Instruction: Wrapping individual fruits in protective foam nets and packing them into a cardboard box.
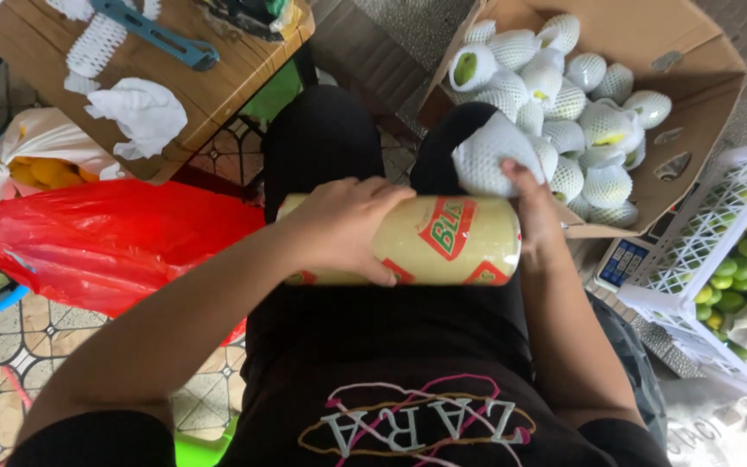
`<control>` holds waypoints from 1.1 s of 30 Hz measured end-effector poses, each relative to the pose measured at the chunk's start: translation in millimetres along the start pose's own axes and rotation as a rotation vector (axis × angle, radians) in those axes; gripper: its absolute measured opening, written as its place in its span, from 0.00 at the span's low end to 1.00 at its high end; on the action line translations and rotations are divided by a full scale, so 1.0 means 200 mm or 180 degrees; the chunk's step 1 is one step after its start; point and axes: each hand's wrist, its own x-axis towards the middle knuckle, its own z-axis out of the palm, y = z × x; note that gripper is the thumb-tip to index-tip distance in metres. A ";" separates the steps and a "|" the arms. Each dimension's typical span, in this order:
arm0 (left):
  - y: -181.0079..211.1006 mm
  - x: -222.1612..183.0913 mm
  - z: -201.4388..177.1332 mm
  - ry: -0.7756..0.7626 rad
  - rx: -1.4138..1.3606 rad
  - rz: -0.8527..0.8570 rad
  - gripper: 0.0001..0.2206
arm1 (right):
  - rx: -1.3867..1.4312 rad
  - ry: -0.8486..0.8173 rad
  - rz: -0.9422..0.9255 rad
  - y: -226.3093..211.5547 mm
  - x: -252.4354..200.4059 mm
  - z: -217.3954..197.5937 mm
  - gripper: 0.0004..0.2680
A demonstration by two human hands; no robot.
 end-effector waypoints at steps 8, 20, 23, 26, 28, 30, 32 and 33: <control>0.04 0.03 0.04 -0.0826 -0.0842 -0.0014 0.49 | 0.0651 -0.0155 0.0660 -0.01 -0.14 -0.10 0.30; 0.30 0.44 0.20 0.0470 0.0409 0.1217 0.14 | 0.1199 0.0213 -0.0184 -0.01 -0.18 -0.14 0.23; 0.33 0.47 0.24 0.0591 0.0562 0.1310 0.10 | 0.1060 0.0229 -0.0197 -0.02 -0.19 -0.20 0.23; 0.34 0.48 0.32 0.0738 0.0665 0.1465 0.06 | 0.0934 0.0169 -0.0204 -0.02 -0.19 -0.23 0.23; 0.35 0.48 0.38 0.0808 0.0752 0.1513 0.04 | 0.0923 0.0152 -0.0218 -0.02 -0.19 -0.25 0.23; 0.35 0.45 0.42 0.1018 0.1023 0.1607 0.03 | 0.1017 0.0134 -0.0243 -0.02 -0.18 -0.25 0.23; 0.34 0.45 0.42 0.1046 0.1046 0.1628 0.04 | 0.1009 0.0149 -0.0256 -0.02 -0.19 -0.24 0.23; 0.34 0.45 0.41 0.1087 0.1065 0.1640 0.05 | 0.0986 0.0155 -0.0268 -0.02 -0.19 -0.23 0.24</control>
